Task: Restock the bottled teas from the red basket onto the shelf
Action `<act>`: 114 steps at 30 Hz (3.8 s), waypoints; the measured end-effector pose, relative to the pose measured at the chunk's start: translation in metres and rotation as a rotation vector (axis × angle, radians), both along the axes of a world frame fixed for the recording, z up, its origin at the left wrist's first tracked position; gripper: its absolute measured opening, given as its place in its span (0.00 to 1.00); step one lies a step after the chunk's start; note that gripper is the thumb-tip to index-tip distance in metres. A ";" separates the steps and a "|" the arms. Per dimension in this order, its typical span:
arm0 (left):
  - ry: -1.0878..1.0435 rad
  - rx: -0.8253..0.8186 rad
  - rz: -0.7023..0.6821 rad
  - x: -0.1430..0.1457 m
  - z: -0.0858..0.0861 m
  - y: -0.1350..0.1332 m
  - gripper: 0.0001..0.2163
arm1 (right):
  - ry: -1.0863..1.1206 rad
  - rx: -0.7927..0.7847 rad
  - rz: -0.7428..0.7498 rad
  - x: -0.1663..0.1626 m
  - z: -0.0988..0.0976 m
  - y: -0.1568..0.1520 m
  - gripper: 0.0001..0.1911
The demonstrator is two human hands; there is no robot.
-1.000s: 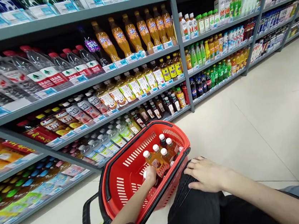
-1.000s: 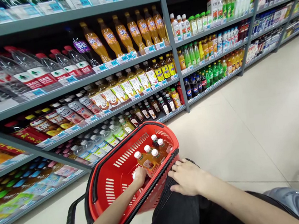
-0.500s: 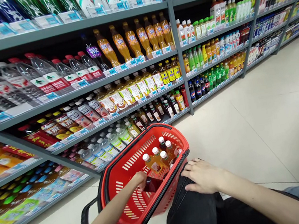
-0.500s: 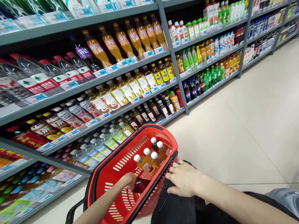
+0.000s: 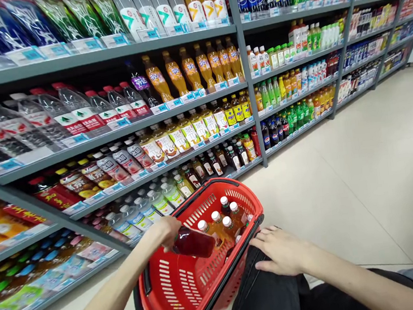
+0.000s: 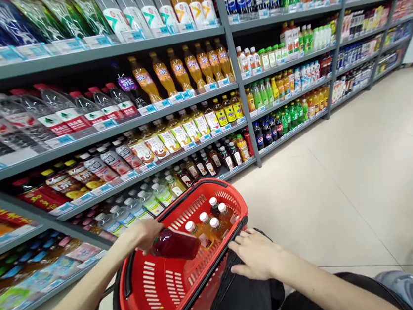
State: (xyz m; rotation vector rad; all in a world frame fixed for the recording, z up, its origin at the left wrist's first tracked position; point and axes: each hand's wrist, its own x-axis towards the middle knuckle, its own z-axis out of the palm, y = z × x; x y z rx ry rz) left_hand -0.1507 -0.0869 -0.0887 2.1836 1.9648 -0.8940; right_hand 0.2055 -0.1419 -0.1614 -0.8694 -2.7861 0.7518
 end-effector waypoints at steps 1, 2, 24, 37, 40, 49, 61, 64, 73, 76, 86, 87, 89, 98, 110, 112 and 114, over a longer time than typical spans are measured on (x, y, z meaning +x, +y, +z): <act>0.038 -0.017 -0.008 0.007 0.013 -0.001 0.18 | 0.014 -0.021 -0.033 -0.001 0.000 -0.001 0.33; 0.108 -0.043 -0.028 0.016 0.026 -0.002 0.20 | 0.032 -0.045 -0.071 -0.002 -0.001 -0.002 0.37; -0.768 0.004 -0.339 0.177 0.170 -0.021 0.24 | 0.896 -0.336 -0.286 -0.004 -0.020 0.008 0.46; -1.846 0.517 0.006 0.205 0.007 0.072 0.15 | 1.178 -1.044 -0.420 0.011 -0.039 0.033 0.38; -1.884 0.456 0.082 0.222 -0.008 0.075 0.14 | 1.223 -1.212 -0.513 0.011 -0.036 0.033 0.37; -1.840 0.281 0.053 0.247 -0.033 0.065 0.34 | 1.191 -1.442 -0.410 0.024 -0.028 0.042 0.46; -1.864 0.237 -0.021 0.239 -0.006 0.069 0.27 | 1.291 -1.214 -0.598 0.006 -0.025 0.033 0.42; -1.856 0.254 -0.036 0.247 0.003 0.068 0.24 | 1.396 -0.939 -0.712 0.005 -0.031 0.034 0.38; -2.163 0.076 0.099 0.251 -0.020 0.080 0.24 | 1.016 -0.443 -0.811 0.044 -0.033 0.050 0.30; -2.417 -0.278 0.081 0.246 -0.034 0.089 0.24 | 0.906 -0.535 -0.678 0.056 -0.031 0.061 0.34; -2.956 -0.379 0.251 0.247 -0.079 0.094 0.29 | 0.875 -1.039 -0.347 0.044 -0.054 0.061 0.39; -2.959 -0.396 0.279 0.247 -0.081 0.094 0.30 | 0.853 -1.006 -0.334 0.043 -0.050 0.060 0.38; -2.920 -0.459 0.327 0.249 -0.084 0.093 0.31 | 0.811 -0.923 -0.327 0.042 -0.043 0.060 0.35; -2.582 -0.711 0.361 0.240 -0.154 0.053 0.44 | 0.854 -0.810 -0.573 0.037 -0.052 0.059 0.33; -2.507 -0.822 0.533 0.237 -0.180 0.062 0.35 | 1.092 -0.932 -0.804 0.022 -0.063 0.047 0.37; -2.475 -0.782 0.653 0.237 -0.185 0.063 0.33 | 1.109 -0.932 -0.813 0.022 -0.065 0.047 0.36; -2.438 -0.769 0.701 0.236 -0.188 0.064 0.31 | 1.106 -0.926 -0.815 0.022 -0.067 0.047 0.35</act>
